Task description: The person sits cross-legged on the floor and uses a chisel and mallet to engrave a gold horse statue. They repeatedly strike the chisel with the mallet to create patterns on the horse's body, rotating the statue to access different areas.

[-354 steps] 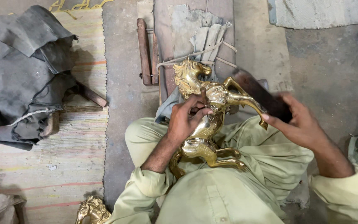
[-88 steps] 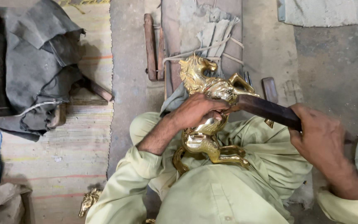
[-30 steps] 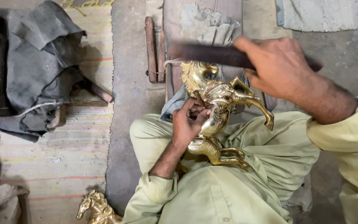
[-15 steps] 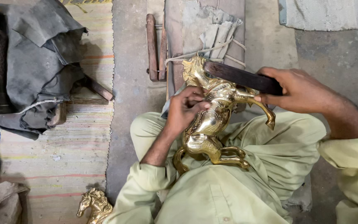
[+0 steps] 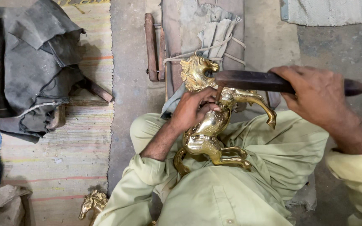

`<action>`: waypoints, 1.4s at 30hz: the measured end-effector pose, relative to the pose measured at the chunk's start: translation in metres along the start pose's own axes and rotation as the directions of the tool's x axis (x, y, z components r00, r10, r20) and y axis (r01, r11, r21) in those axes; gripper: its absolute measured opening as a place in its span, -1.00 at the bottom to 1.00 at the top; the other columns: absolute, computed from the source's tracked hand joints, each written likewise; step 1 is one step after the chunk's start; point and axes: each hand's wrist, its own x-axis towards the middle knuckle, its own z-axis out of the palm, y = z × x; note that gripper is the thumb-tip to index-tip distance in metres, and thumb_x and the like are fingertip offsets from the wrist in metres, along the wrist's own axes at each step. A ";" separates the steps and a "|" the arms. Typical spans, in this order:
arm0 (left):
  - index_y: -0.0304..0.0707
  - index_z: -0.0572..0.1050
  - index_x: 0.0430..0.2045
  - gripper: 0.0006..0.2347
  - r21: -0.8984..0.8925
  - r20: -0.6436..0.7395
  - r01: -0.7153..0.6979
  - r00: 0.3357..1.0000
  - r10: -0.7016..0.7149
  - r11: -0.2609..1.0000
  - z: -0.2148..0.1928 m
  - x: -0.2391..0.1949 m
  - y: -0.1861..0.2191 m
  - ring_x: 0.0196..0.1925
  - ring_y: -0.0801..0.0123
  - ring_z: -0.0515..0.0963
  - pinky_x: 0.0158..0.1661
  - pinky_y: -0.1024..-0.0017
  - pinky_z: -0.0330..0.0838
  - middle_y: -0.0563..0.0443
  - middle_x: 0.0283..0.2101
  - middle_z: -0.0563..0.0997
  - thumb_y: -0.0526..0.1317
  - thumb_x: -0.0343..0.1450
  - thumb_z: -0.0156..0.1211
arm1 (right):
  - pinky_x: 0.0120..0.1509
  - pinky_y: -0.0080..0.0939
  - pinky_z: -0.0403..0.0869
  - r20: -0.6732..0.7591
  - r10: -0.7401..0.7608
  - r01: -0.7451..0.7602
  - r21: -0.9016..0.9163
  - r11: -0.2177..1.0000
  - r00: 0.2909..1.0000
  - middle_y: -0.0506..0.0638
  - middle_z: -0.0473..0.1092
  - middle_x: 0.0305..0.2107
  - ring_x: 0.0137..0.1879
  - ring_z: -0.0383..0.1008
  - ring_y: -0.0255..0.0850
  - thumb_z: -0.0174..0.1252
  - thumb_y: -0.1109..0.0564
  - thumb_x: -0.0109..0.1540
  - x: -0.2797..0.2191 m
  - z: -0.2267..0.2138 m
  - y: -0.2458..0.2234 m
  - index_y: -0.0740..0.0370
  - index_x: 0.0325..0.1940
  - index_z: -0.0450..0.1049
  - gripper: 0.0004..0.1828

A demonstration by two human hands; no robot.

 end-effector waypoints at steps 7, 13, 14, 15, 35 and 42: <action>-0.31 0.46 -0.15 -0.77 0.035 -0.154 0.123 0.981 -0.116 0.992 0.013 -0.009 0.004 -0.22 0.32 0.78 -0.12 0.36 0.67 -0.08 -0.27 0.75 -0.25 0.42 0.36 | -0.33 -0.03 0.49 0.090 -0.009 0.019 -0.107 0.994 0.996 -0.01 0.51 -0.46 -0.45 0.55 -0.08 0.24 0.13 0.29 0.039 -0.038 -0.016 0.01 0.20 0.45 -0.62; -0.32 0.44 -0.25 -0.76 -0.074 -0.317 0.213 0.921 -0.225 0.974 0.026 -0.023 -0.007 -0.30 0.38 0.77 -0.22 0.41 0.72 -0.10 -0.35 0.72 -0.24 0.38 0.42 | -0.34 -0.08 0.53 0.105 -0.144 0.166 -0.243 0.956 0.984 -0.07 0.53 -0.42 -0.38 0.59 -0.10 0.28 0.14 0.13 0.060 -0.049 -0.041 -0.04 0.13 0.44 -0.52; -0.32 0.43 -0.26 -0.76 -0.082 -0.321 0.201 0.922 -0.216 0.976 0.029 -0.023 -0.010 -0.29 0.39 0.77 -0.22 0.41 0.73 -0.10 -0.34 0.72 -0.24 0.40 0.41 | -0.35 -0.09 0.53 0.078 -0.144 0.158 -0.220 0.963 0.986 -0.05 0.53 -0.40 -0.39 0.59 -0.12 0.27 0.15 0.13 0.062 -0.051 -0.041 -0.01 0.16 0.44 -0.51; -0.32 0.42 -0.28 -0.77 -0.090 -0.324 0.189 0.923 -0.208 0.978 0.031 -0.024 -0.014 -0.27 0.40 0.77 -0.21 0.42 0.74 -0.09 -0.33 0.72 -0.24 0.41 0.40 | -0.35 -0.10 0.53 0.051 -0.143 0.150 -0.197 0.969 0.988 -0.02 0.52 -0.39 -0.41 0.58 -0.13 0.26 0.15 0.14 0.062 -0.052 -0.041 0.02 0.19 0.44 -0.50; -0.34 0.51 -0.11 -0.76 0.024 -0.142 0.111 0.984 -0.107 0.993 0.015 -0.012 0.004 -0.41 0.32 0.74 -0.35 0.37 0.60 -0.11 -0.36 0.75 -0.26 0.41 0.39 | -0.22 0.02 0.50 -0.001 0.087 -0.085 0.183 0.979 0.996 0.07 0.53 -0.36 -0.36 0.57 0.00 0.31 0.12 0.16 -0.009 -0.008 -0.006 0.09 0.16 0.48 -0.53; -0.23 0.56 -0.12 -0.77 0.096 0.070 0.005 0.997 -0.012 0.995 0.005 0.009 0.012 -0.25 0.21 0.78 -0.20 0.28 0.60 -0.09 -0.28 0.75 -0.33 0.37 0.38 | -0.24 -0.06 0.51 0.148 0.150 -0.134 -0.112 0.985 0.978 -0.03 0.54 -0.43 -0.36 0.59 -0.06 0.32 0.11 0.10 -0.022 -0.024 0.000 -0.05 0.19 0.49 -0.46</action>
